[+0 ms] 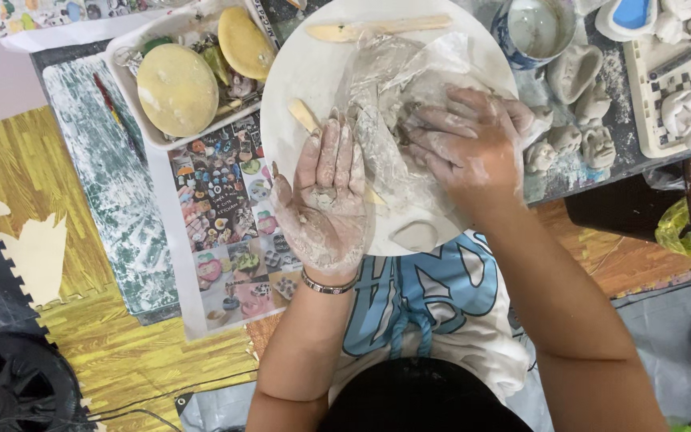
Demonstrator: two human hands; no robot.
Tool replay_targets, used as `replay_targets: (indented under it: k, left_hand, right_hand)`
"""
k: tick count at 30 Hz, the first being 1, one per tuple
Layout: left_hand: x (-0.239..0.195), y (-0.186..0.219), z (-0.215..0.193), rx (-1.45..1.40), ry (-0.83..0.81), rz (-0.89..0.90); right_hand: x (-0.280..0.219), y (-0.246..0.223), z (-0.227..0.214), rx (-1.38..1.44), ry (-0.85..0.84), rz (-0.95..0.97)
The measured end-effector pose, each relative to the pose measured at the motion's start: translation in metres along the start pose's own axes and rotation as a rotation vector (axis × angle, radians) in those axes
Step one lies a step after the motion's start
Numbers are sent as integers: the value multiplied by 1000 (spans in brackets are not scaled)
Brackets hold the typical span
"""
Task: The person sits on a floor mat and shapes a small piece of grey clay by hand, rolling it into a ball and then flattening it into a disc. They use a wooden stick to refine the edges and shape the clay piece on a white plate.
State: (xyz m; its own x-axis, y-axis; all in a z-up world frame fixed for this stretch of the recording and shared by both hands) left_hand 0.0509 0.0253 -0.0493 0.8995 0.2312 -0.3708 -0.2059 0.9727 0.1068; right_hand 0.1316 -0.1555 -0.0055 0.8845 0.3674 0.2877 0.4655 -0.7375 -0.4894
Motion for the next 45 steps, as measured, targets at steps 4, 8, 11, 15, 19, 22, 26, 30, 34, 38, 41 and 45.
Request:
replay_targets:
  k: [4,8,11,15,19,22,26,30,34,38,41,45]
  left_hand:
    - [-1,-2,2,-16,-7,-1]
    - [-1,-3,2,4,-6,9]
    - [0,-3,1,-25,3,-3]
    - [-1,-3,4,0,-99,40]
    - [-2,-1,5,24,-77,48]
    - [-1,0,9,138,-84,110]
    - [-1,1,11,257,1,130]
    - [1,4,13,228,118,92]
    - [4,3,14,144,183,29]
    - [4,3,10,37,124,16]
    - [3,1,7,18,21,-6]
    - [-3,-1,-2,75,-2,69]
  right_hand:
    - [11,-7,-14,20,128,-58]
    - [23,-24,-34,123,221,-96]
    - [34,-52,-36,419,275,-320]
    - [25,-94,-16,369,377,-460]
    - [6,-117,5,303,244,-390]
    - [-2,-118,5,171,125,-378]
    - [-2,-124,-1,71,20,-473]
    - [9,-132,-8,108,37,-485]
    - [26,-110,-25,391,106,-489]
    - [27,-57,-50,461,156,-291]
    - [17,-28,-59,210,179,-123]
    - [8,-6,-45,-338,54,-20]
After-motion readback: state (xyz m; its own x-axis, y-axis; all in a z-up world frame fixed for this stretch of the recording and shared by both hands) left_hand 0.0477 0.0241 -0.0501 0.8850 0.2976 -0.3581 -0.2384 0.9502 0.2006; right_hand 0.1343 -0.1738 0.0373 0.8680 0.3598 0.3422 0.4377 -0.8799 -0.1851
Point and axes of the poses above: each hand's wrist, its own x-axis towards the middle knuckle, its own z-axis out of the palm, y = z × x, the point moved 5 cm from there along x, towards the middle knuckle, and after that the axes turned 12 degrees about y, right-handed, at the moved point
